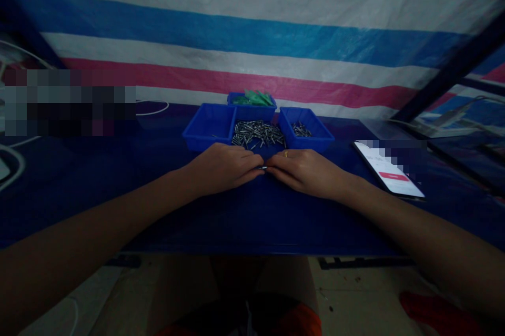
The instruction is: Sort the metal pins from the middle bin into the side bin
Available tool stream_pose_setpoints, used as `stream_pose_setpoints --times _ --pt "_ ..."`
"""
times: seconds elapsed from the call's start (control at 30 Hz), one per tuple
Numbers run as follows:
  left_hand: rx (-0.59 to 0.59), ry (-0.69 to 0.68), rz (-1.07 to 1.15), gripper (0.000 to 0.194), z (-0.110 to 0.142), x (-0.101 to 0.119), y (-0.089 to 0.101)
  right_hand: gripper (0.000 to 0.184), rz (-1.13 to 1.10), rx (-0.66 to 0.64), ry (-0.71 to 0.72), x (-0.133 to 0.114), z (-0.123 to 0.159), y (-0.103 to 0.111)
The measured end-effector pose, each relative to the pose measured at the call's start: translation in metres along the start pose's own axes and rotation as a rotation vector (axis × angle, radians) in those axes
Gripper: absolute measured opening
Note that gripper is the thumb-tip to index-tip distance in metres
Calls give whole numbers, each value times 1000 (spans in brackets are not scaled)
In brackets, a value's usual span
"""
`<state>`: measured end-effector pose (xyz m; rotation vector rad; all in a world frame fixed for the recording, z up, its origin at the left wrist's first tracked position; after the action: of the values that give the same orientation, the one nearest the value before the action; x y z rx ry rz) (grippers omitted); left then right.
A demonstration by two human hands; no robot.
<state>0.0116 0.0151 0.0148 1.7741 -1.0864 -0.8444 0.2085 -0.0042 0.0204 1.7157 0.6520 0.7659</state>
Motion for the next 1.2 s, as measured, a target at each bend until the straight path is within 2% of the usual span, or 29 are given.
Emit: stream_pose_setpoints --times 0.23,0.47,1.2 --pt "-95 136 16 22 0 -2 -1 29 31 -3 -75 1 1 2" --pt "-162 186 32 19 -1 0 3 29 13 12 -97 2 0 1" --pt "-131 200 -31 20 0 -2 0 23 -24 -7 -124 4 1 1"
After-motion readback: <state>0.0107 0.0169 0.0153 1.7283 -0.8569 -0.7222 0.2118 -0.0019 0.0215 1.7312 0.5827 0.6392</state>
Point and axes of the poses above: each hand's wrist, its own z-axis away from the middle knuckle, its own y-axis out of the back of the hand, x = y × z, the point moved 1 cm from there along -z, towards the middle knuckle, and after that the axes turned 10 degrees about z, right-handed, at the moved point
